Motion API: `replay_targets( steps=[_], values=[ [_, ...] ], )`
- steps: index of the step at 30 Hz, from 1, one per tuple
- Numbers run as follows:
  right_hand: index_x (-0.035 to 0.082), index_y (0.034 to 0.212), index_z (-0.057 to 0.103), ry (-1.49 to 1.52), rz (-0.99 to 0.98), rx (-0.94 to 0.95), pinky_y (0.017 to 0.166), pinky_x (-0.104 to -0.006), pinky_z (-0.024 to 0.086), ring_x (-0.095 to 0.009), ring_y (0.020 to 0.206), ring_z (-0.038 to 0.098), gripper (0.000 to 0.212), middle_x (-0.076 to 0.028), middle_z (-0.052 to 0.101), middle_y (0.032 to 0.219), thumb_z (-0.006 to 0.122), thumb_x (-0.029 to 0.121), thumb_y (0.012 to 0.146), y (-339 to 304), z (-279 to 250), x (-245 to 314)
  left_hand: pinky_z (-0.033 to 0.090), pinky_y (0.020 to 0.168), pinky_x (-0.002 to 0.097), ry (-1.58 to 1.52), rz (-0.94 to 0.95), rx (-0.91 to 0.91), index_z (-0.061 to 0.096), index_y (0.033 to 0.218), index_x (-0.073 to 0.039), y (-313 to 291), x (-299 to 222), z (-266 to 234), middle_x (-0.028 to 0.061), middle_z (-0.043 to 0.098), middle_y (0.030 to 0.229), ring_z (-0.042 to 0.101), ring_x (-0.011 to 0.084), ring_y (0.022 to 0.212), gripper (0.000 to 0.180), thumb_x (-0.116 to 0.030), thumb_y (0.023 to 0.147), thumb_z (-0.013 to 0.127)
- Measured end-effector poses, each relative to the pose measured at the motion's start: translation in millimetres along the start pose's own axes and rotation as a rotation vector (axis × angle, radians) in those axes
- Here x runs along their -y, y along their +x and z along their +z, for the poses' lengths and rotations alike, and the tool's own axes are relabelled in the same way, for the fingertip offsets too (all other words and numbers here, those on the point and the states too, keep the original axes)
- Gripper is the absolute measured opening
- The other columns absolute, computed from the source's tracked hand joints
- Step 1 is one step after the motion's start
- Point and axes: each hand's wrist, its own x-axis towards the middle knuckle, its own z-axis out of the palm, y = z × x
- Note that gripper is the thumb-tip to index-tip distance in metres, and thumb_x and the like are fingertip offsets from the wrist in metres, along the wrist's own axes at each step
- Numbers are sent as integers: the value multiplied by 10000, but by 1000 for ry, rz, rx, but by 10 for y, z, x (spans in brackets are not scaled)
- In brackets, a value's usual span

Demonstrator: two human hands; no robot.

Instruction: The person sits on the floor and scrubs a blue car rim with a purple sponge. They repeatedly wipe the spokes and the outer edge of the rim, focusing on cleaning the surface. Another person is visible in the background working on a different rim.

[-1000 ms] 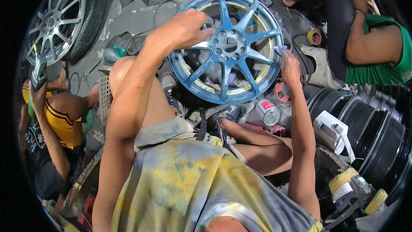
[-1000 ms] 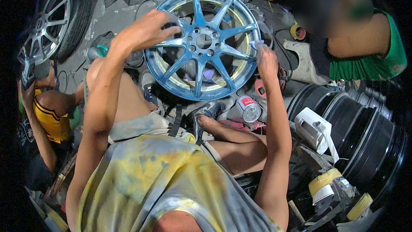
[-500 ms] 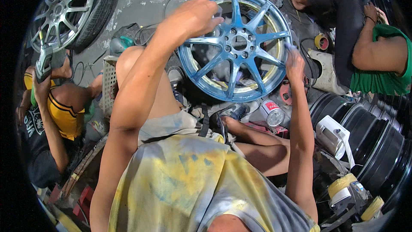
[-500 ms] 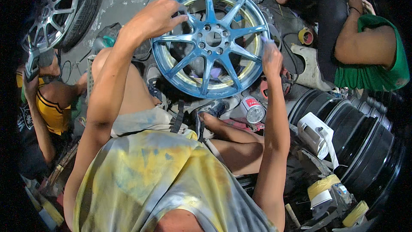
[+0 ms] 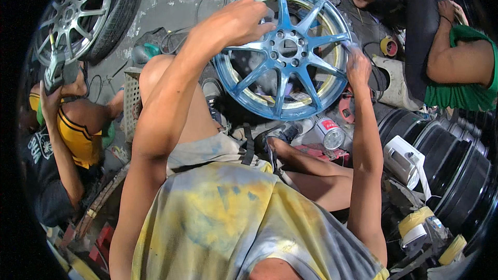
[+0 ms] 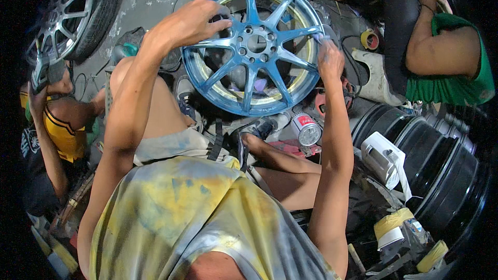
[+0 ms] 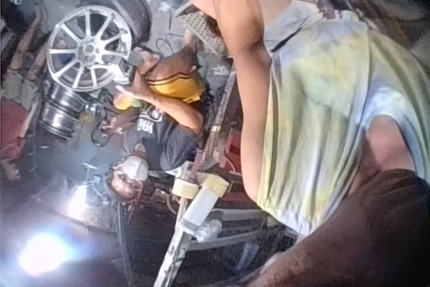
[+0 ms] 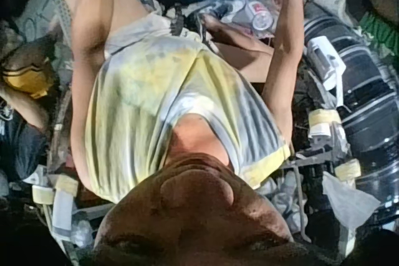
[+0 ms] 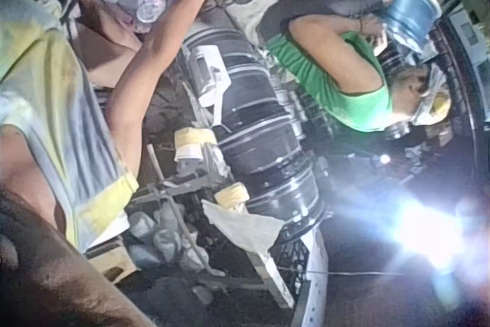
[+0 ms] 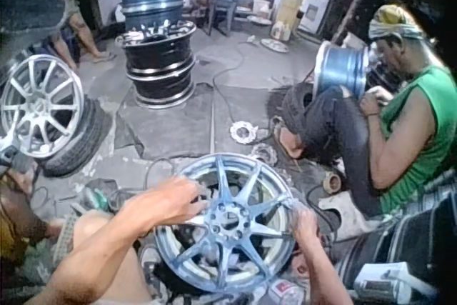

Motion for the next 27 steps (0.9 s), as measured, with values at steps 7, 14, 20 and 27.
replay_targets(
  steps=[7,14,20,27],
  values=[
    [81,1300,659,-49,-107,413,891,-487,534,-428,1029,663,398,-216,679,1189,564,66,914,-477,-446,-64,528,842,481,-12,-57,-33,739,1105,-30,-6,91,-66,254,707,960,674,423,919,327,-311,962,651],
    [44,1086,698,-447,-385,417,815,-416,513,-284,926,671,224,-126,678,1015,551,76,919,70,-129,-75,526,857,478,-32,4,3,747,1106,-44,88,-3,-1,237,719,966,680,414,933,308,-298,963,649],
    [68,1078,689,-624,-455,332,855,-395,500,-257,950,664,223,-104,666,1050,560,106,901,112,13,-79,528,859,478,44,14,-29,744,1110,-42,78,150,-51,236,719,968,676,418,940,310,-297,961,649],
    [38,1162,685,-603,-380,358,833,-380,492,-241,978,652,293,-113,662,1041,573,112,902,7,15,8,533,843,483,-18,-11,-3,745,1108,-42,55,141,-64,239,715,939,678,420,916,328,-319,961,649]
  ],
)
